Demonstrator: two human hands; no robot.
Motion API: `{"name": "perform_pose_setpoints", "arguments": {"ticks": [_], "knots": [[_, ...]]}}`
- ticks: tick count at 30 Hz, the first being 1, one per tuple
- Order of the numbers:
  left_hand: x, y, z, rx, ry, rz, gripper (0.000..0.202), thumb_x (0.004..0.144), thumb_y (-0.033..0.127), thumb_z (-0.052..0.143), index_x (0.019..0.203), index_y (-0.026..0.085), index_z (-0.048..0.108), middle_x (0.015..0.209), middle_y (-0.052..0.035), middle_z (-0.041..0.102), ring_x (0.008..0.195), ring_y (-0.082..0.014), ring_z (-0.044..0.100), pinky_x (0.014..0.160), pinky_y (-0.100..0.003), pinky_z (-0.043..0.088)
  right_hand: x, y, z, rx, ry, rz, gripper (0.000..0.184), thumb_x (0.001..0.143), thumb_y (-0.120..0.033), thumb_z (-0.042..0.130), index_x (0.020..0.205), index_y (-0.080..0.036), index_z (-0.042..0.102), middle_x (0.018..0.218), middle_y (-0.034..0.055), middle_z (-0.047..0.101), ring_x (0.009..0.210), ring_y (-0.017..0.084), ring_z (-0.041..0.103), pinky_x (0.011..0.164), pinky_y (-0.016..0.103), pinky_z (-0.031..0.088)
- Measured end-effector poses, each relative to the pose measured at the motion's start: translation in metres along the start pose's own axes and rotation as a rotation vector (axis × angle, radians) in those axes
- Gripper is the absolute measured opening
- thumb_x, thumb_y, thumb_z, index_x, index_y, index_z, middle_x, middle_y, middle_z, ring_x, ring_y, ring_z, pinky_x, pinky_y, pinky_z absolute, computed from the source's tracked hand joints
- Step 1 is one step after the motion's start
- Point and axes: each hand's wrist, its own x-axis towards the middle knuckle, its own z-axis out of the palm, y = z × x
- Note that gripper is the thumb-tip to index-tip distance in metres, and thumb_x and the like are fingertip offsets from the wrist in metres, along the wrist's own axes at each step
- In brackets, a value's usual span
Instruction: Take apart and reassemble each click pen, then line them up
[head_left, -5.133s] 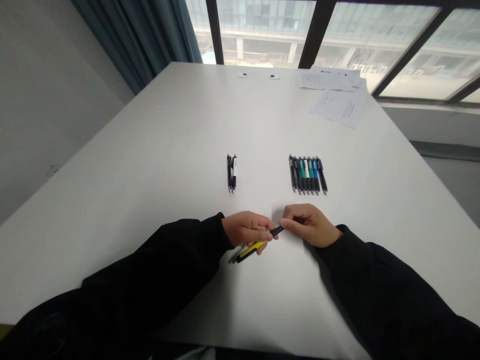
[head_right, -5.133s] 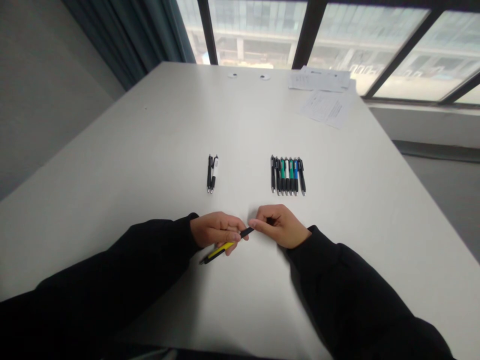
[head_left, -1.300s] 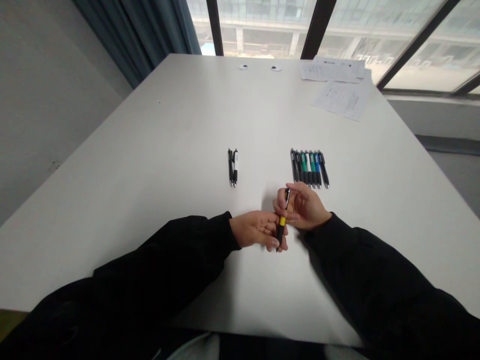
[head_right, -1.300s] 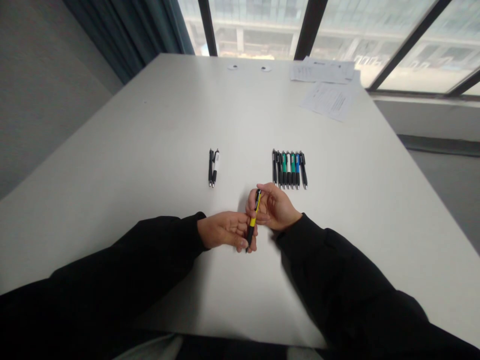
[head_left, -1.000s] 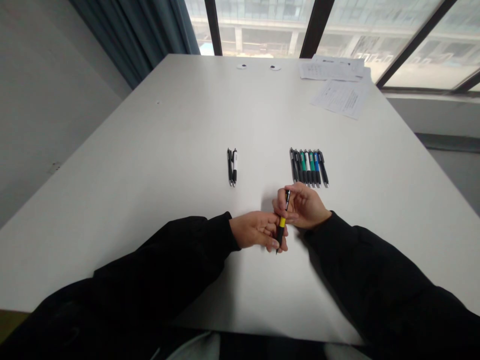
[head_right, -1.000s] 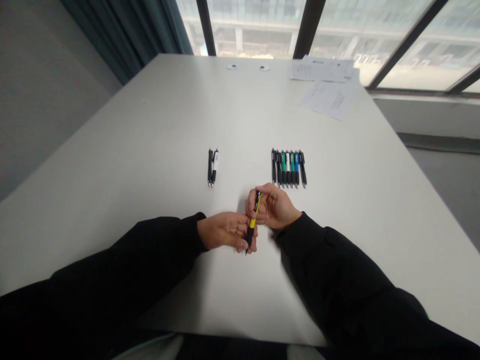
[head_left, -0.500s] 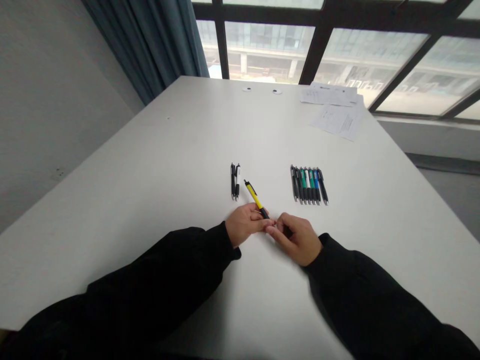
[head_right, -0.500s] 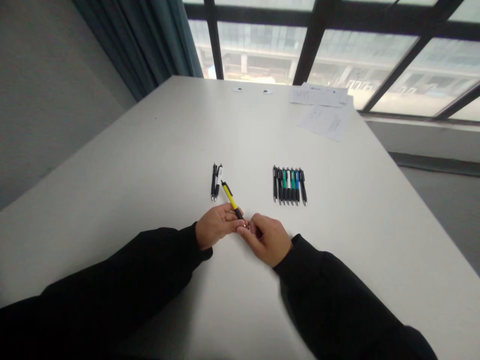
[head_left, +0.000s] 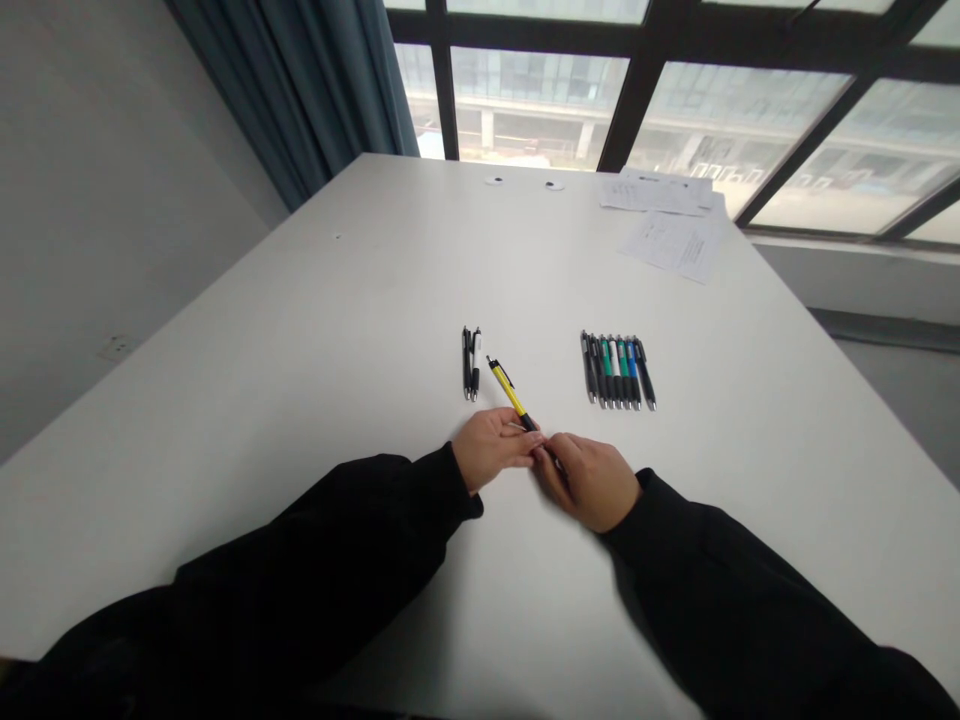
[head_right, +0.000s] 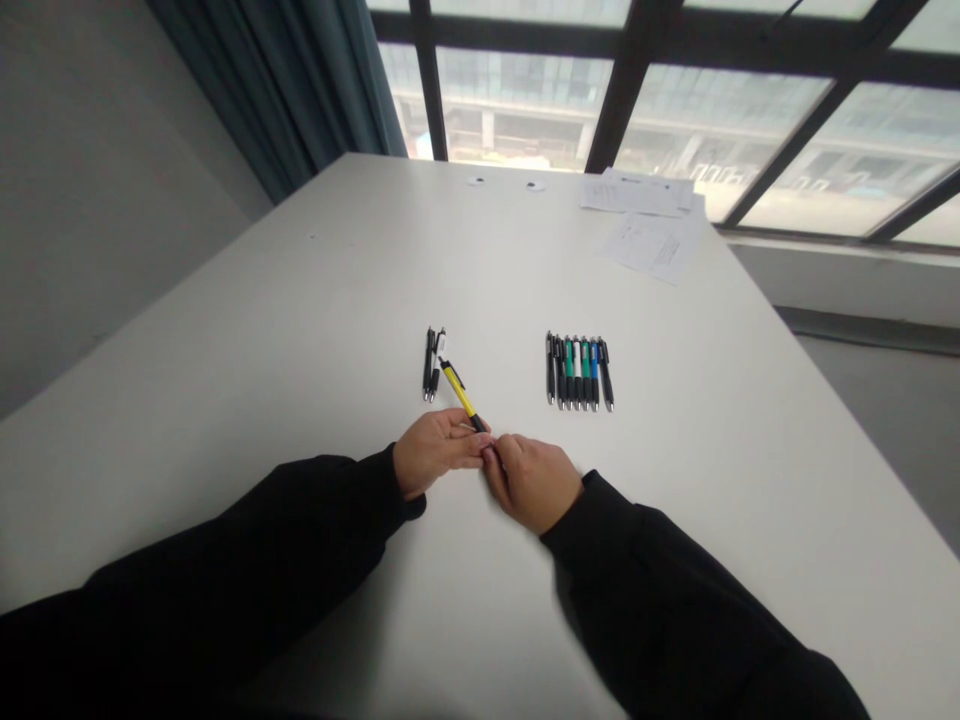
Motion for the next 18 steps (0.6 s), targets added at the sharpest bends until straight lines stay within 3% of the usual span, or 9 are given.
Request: {"name": "perform_pose_setpoints", "arguments": {"ticks": [7, 11, 18], "knots": [[0.001, 0.001, 0.002, 0.018, 0.025, -0.006, 0.043, 0.061, 0.037, 0.088, 0.083, 0.009, 0.063, 0.076, -0.0048, 0.07, 0.069, -0.0123, 0.068, 0.073, -0.028, 0.057, 0.004, -0.001, 0.0, -0.059, -0.036, 0.038, 0.031, 0.098, -0.029, 0.038, 0.079, -0.015, 0.059, 0.069, 0.0063, 0.066, 0.057, 0.016, 0.058, 0.054, 0.031, 0.024], [0.0, 0.003, 0.005, 0.007, 0.064, -0.007, 0.038, 0.07, 0.035, 0.083, 0.087, 0.01, 0.059, 0.078, -0.0067, 0.071, 0.068, -0.0174, 0.072, 0.075, -0.034, 0.059, 0.011, 0.012, -0.001, -0.193, -0.046, 0.217, 0.032, 0.098, -0.029, 0.037, 0.079, -0.015, 0.059, 0.069, 0.0081, 0.068, 0.057, 0.017, 0.062, 0.052, 0.031, 0.02], [0.0, 0.002, 0.008, 0.066, 0.065, -0.006, 0.029, 0.08, 0.032, 0.075, 0.083, 0.011, 0.054, 0.067, -0.0057, 0.068, 0.065, -0.0192, 0.073, 0.066, -0.031, 0.06, 0.026, 0.026, -0.005, -0.383, -0.036, 0.423, 0.035, 0.099, -0.032, 0.034, 0.081, -0.016, 0.06, 0.069, 0.0102, 0.071, 0.057, 0.022, 0.066, 0.049, 0.029, 0.02]]}}
